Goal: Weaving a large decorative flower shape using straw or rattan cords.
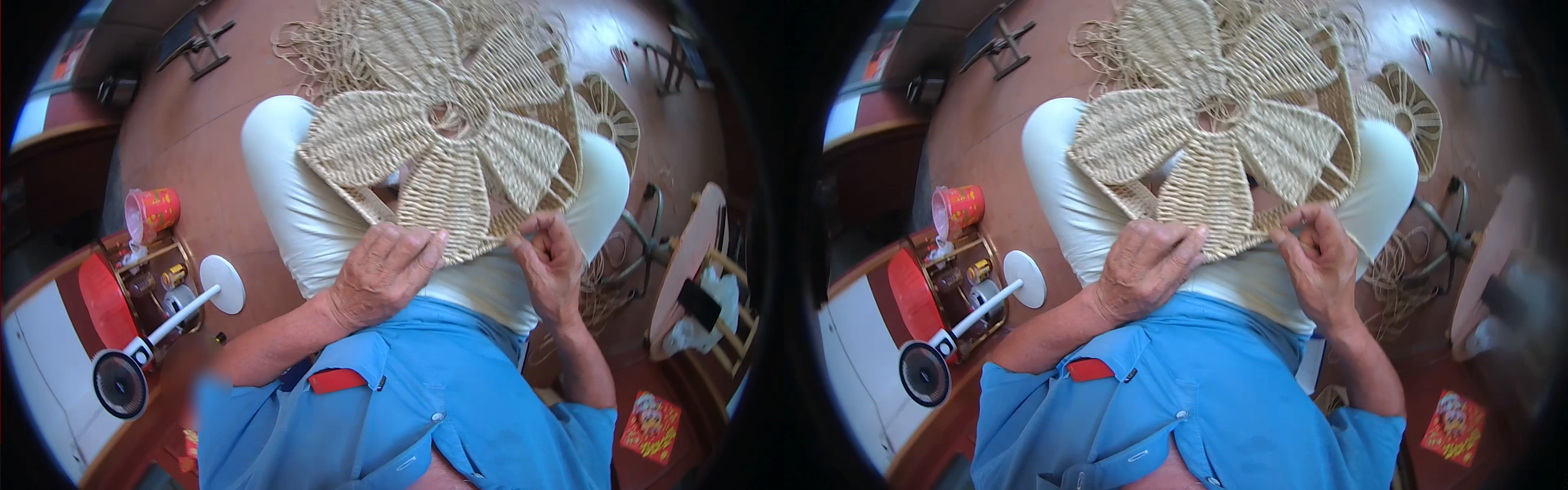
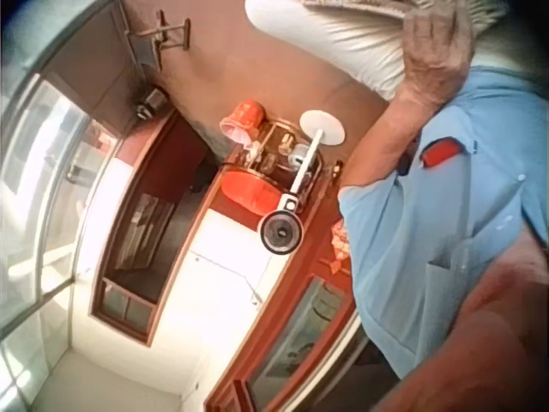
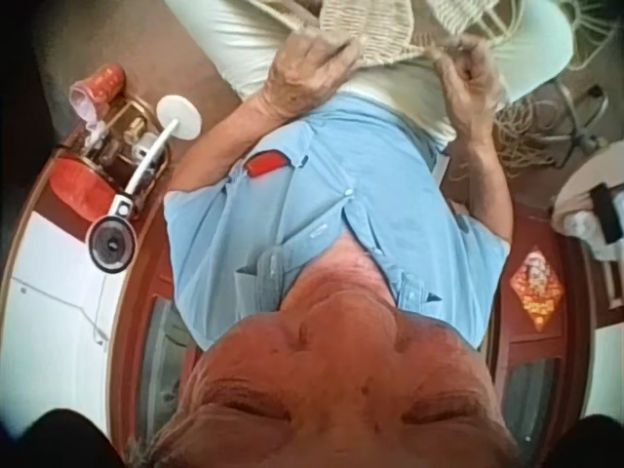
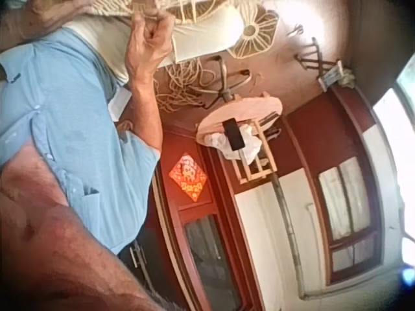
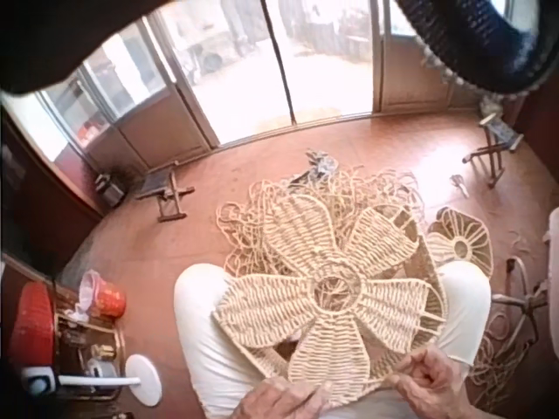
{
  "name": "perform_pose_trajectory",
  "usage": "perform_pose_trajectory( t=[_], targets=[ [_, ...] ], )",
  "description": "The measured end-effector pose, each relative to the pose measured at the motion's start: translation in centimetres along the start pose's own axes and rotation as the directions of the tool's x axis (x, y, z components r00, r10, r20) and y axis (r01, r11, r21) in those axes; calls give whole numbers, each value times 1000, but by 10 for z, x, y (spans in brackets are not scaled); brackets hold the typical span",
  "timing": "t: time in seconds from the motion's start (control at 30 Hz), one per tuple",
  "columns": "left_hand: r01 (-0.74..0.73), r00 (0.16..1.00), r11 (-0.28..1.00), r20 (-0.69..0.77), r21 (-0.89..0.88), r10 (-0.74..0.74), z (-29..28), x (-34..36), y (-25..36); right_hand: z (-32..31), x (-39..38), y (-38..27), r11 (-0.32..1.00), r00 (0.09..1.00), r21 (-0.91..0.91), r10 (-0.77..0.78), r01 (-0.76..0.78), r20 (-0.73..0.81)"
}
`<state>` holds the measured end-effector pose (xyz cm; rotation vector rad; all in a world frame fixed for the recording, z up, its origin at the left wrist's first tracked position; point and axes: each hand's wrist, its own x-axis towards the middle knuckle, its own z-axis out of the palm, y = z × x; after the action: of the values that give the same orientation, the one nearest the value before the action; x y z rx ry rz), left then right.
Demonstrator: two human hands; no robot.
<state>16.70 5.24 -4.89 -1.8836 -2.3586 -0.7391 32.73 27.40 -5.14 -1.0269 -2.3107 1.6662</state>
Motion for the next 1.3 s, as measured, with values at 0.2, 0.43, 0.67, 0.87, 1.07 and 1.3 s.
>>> perform_pose_trajectory(
  t=[0.2,0.43,0.67,0.87,1.07,1.3],
  targets=[
    [227,929,973,-306,34,-206,-48,-27,-58,-3,-1,1,1000,999,-1,-29,29,41],
    [766,207,297,-219,-570,-953,-1,-203,-223,-10,2,4,982,987,-170,-62,87,148],
    [707,-273,-493,447,-507,-852,221,-434,-251,-24,8,7,976,975,-219,62,-15,211],
    [998,2,29,464,51,-886,353,-456,-177,-27,3,11,963,987,-265,7,36,163],
    [911,-69,-178,287,-372,-956,375,-394,-137,-29,8,8,954,982,-280,147,-109,119],
    [644,-73,-437,517,-629,-853,368,-331,-192,-23,6,-3,900,986,-428,135,-80,99]
  ],
)
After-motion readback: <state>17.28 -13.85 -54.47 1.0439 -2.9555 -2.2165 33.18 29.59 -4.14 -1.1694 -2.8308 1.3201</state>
